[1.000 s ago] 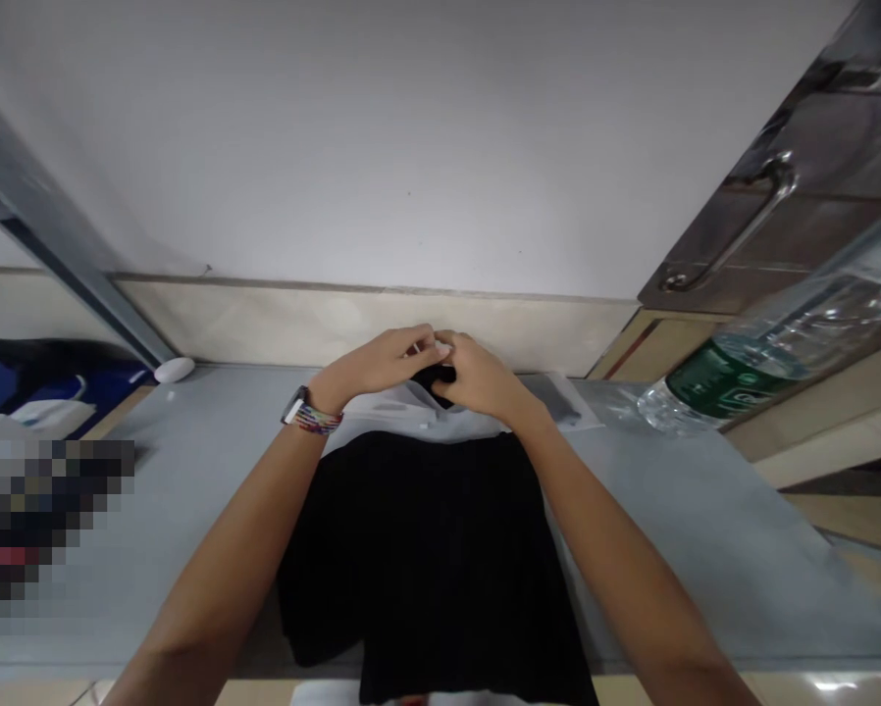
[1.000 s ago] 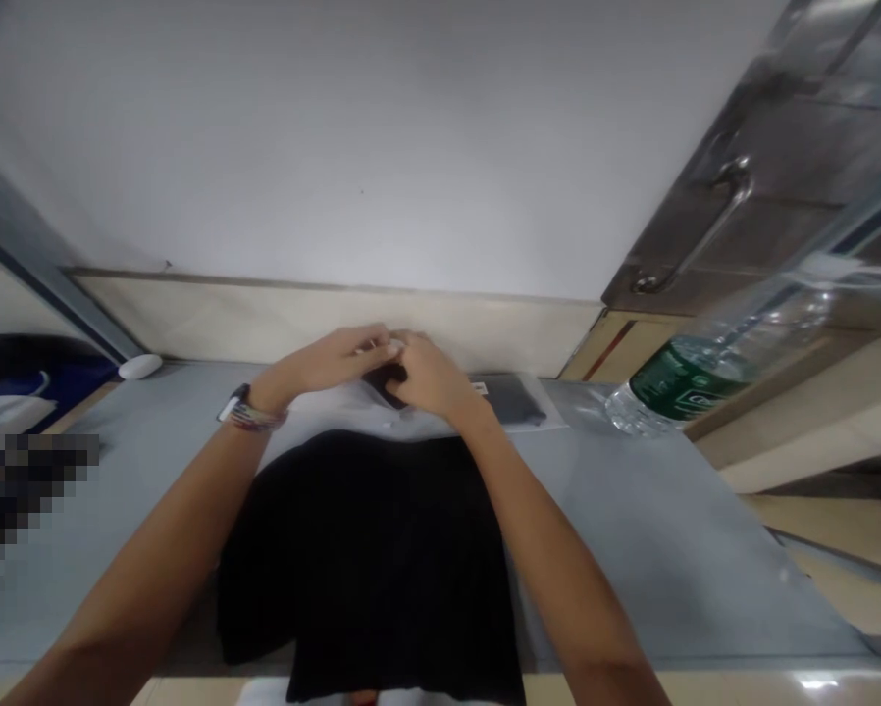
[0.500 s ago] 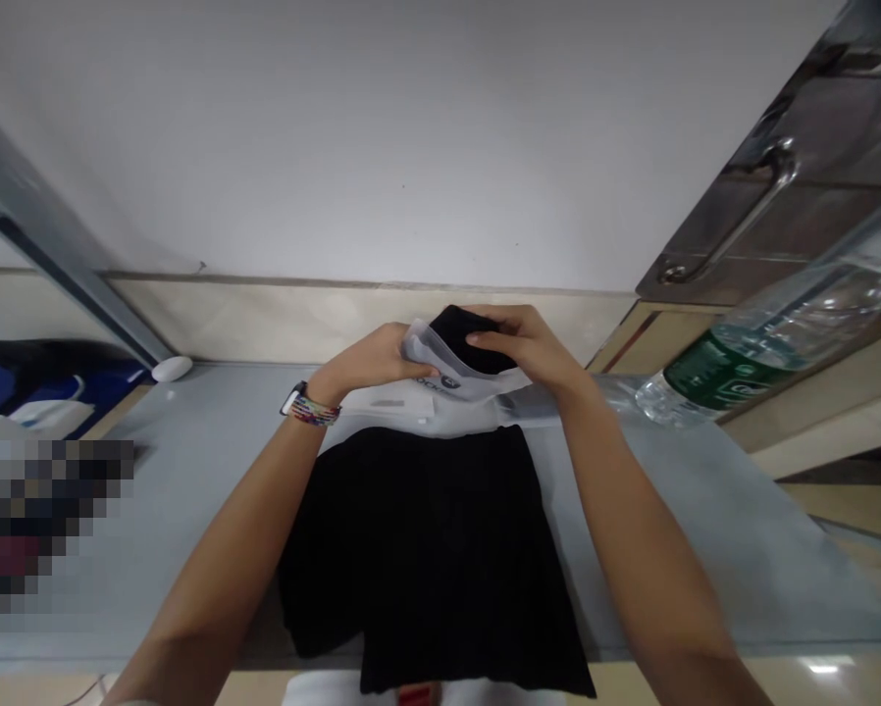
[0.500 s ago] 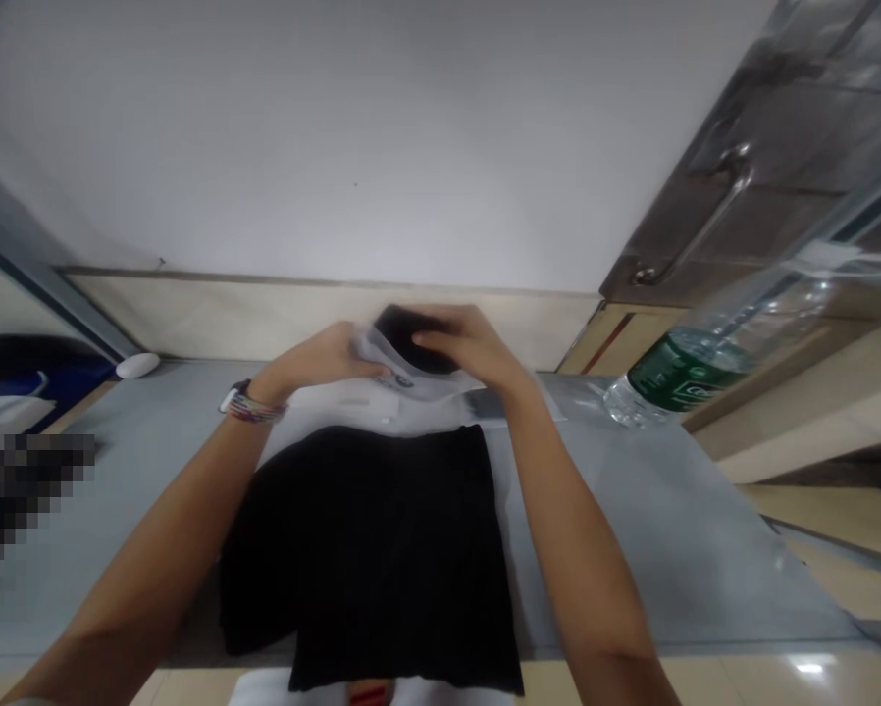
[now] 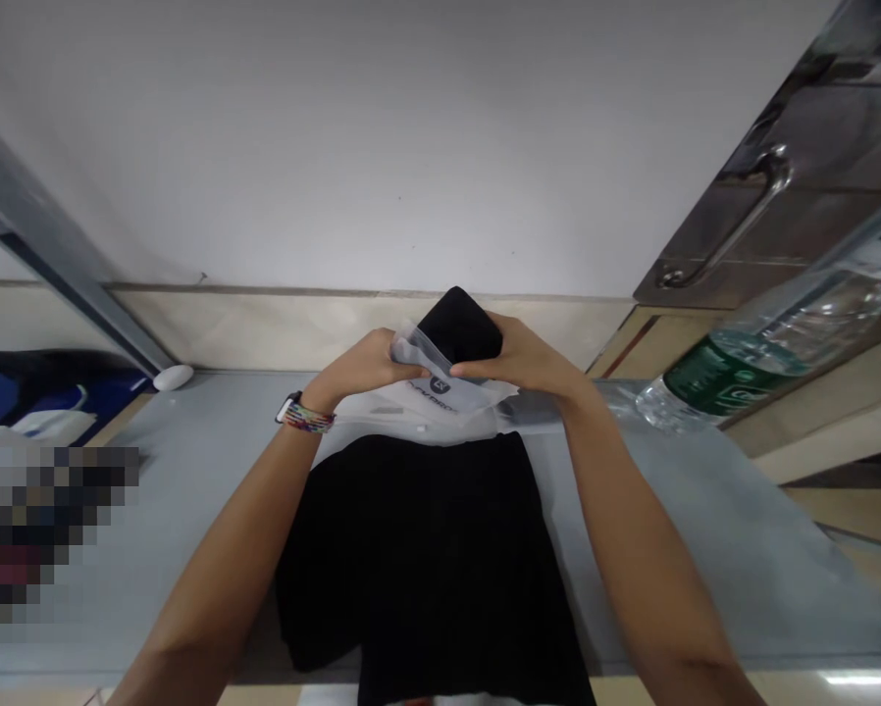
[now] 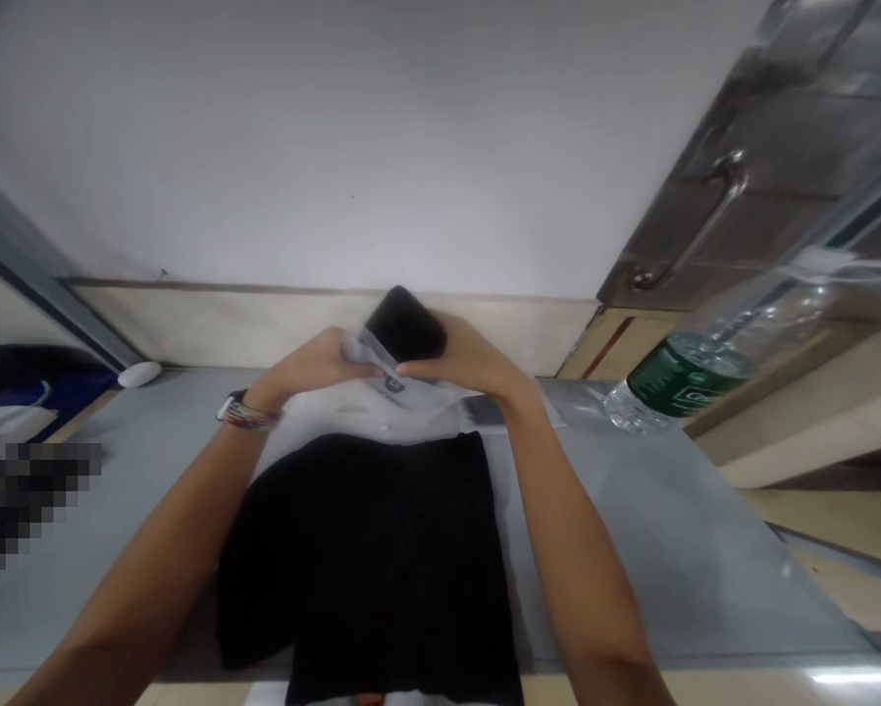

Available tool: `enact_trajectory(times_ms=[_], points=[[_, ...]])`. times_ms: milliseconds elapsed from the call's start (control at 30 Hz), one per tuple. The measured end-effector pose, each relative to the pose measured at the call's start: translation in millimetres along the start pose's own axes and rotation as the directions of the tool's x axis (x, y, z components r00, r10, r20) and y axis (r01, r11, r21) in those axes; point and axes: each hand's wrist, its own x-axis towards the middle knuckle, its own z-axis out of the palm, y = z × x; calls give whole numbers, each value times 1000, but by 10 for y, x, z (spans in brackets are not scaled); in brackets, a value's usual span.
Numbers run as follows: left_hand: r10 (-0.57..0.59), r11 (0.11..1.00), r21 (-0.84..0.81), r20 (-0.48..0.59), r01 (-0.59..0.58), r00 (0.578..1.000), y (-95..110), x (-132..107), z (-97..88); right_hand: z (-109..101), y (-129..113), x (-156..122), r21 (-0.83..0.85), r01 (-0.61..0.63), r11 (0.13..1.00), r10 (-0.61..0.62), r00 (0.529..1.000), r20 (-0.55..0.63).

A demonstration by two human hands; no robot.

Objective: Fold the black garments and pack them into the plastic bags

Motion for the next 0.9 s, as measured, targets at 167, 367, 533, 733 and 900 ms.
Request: enact_trajectory(times_ms=[167, 367, 533, 733, 900], points=[[-5, 1000, 21, 46, 4, 999, -34, 12, 6, -10, 88, 22, -39, -37, 999, 34, 997, -70], [6, 998, 55, 41, -8, 999, -48, -10, -26, -73, 217, 45, 103, -73, 992, 82, 994, -79], [-44, 998, 52, -2, 44, 999, -161, -25, -158, -131, 258, 63, 416, 38, 908, 111, 938, -328], [-152, 988, -19, -64, 151, 986, -551, -28, -300, -244, 307, 118, 522, 195, 830, 165, 809, -565], [-70, 997, 34, -77, 73, 995, -853, -66, -331, -303, 383, 153, 526, 224, 821, 189, 762, -620]])
